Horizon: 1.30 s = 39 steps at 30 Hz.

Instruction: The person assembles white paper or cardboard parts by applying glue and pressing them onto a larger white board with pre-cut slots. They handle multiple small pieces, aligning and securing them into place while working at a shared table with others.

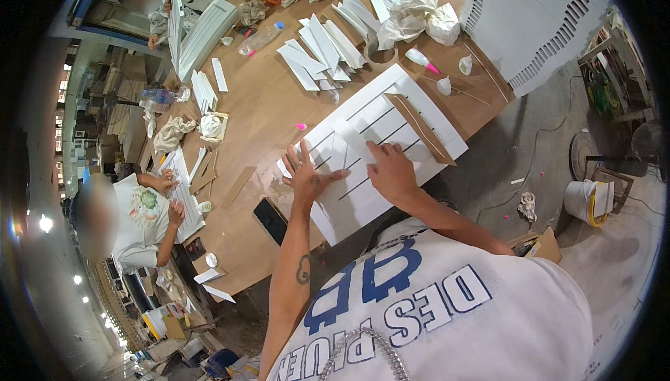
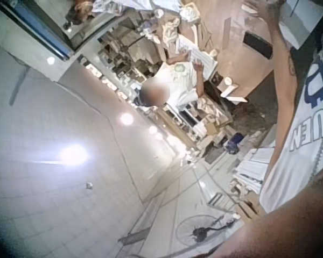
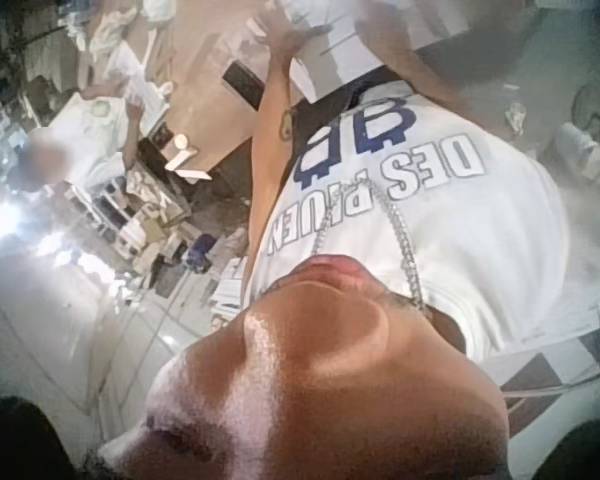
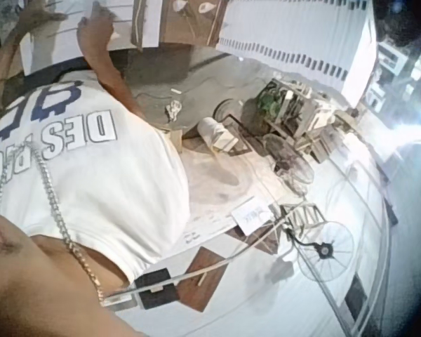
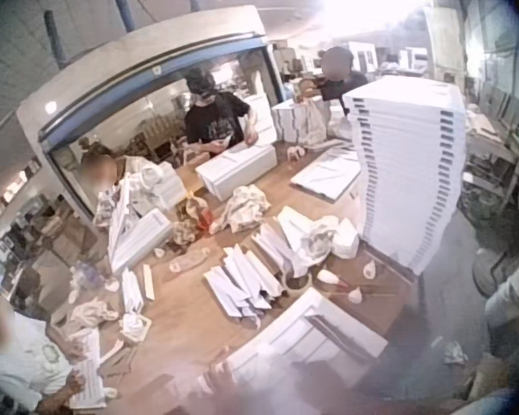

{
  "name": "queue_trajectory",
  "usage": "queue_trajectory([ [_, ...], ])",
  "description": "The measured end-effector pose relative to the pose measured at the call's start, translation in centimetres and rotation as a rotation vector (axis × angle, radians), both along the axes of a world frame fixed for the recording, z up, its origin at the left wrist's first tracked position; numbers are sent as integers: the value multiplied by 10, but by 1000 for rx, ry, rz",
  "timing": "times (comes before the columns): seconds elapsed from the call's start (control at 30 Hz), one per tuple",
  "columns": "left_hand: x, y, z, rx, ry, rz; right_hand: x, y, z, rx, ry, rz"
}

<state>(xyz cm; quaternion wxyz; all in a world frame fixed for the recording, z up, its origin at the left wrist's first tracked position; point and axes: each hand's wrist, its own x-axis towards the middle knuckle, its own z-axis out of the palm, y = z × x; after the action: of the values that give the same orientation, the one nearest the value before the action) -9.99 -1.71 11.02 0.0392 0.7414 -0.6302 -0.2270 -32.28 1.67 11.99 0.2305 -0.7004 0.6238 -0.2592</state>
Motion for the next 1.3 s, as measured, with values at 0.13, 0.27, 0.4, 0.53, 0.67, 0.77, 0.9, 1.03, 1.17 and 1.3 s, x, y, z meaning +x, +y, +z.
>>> queue_trajectory([
  [0.13, 0, 1, -2, -6, -24, -3, 9, 7, -3, 62, 99, 49],
  [0.27, 2, 2, -4, -31, 4, -17, 14, 8, -9, 51, 171, 98],
  [0.4, 1, 2, -3, -39, 7, -28, 16, 5, -11, 30, 216, 124],
  [0.53, 1, 0, -2, -1, -1, -13, 18, 4, -16, 36, 251, 126],
  [0.67, 0, 1, 6, 12, 61, 6, 16, 3, -17, -7, 247, 122],
  [0.77, 2, 1, -2, -5, 28, 5, 17, 1, -16, 18, 255, 132],
  [0.9, 3, 2, -4, -41, 39, 4, 20, 1, -13, 99, 257, 125],
  [1.03, 3, 1, -3, -52, 52, -1, 19, 1, -15, 84, 246, 127],
  [1.17, 9, 2, -7, -72, 51, -64, 21, 1, -15, 38, 261, 131],
  [1.3, 10, 2, -9, -89, 43, -82, 19, 0, -12, 40, 261, 120],
])
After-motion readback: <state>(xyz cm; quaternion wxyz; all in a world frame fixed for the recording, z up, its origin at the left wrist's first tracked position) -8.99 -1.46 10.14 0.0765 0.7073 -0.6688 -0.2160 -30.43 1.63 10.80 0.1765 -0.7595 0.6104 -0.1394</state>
